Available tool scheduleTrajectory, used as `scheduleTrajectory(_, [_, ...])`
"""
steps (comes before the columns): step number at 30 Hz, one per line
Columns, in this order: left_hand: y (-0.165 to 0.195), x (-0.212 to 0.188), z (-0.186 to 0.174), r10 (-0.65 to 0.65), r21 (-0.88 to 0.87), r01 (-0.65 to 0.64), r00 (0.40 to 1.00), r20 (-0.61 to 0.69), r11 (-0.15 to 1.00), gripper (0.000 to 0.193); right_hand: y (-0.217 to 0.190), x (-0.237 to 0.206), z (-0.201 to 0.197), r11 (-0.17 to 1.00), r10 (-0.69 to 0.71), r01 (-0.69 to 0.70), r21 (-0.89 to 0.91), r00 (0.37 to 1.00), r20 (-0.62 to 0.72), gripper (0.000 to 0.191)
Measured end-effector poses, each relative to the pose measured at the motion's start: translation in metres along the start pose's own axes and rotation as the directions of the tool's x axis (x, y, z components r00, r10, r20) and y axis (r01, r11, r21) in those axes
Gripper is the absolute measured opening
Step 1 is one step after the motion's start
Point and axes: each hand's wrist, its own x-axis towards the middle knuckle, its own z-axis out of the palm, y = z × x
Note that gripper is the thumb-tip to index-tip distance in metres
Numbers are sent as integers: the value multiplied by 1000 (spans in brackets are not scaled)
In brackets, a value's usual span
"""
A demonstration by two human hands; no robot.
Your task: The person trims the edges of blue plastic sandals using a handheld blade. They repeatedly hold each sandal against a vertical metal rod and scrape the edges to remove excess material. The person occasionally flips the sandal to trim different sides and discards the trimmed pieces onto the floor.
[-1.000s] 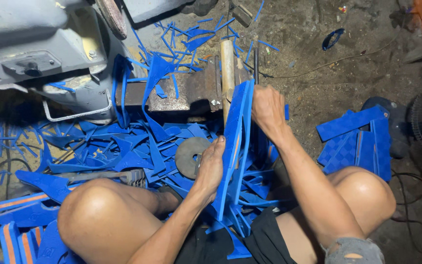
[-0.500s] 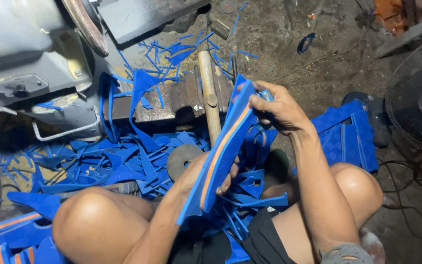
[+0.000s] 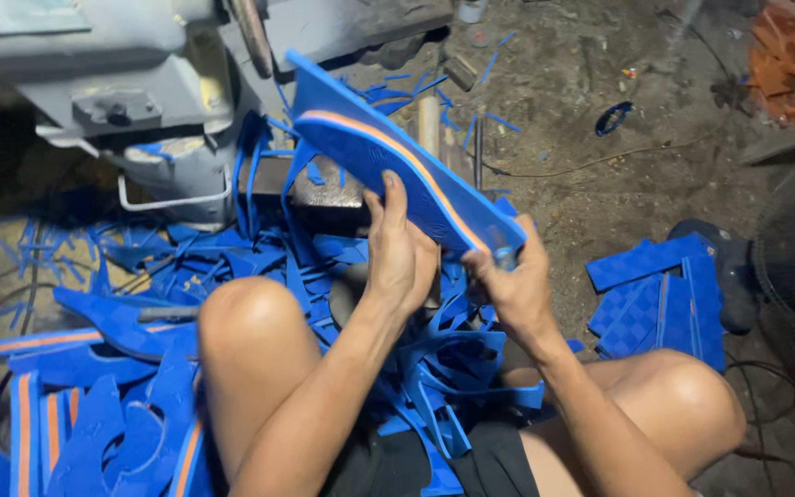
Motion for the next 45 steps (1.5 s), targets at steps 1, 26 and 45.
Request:
scheduleTrajectory(1, [0, 4, 2, 2, -1, -2, 996, -92, 1000, 39, -5, -4, 0, 975, -176, 181, -127, 983, 50, 48])
scheduleTrajectory(26, [-11, 20, -14, -13, 13, 19, 935, -356, 1000, 61, -28, -16, 8, 286, -642, 626, -725, 687, 339, 32])
scheduleTrajectory(45, [-9, 7, -3, 32, 153, 25, 934, -357, 988, 78, -31, -11, 10, 289, -609, 597, -748, 718, 338, 16])
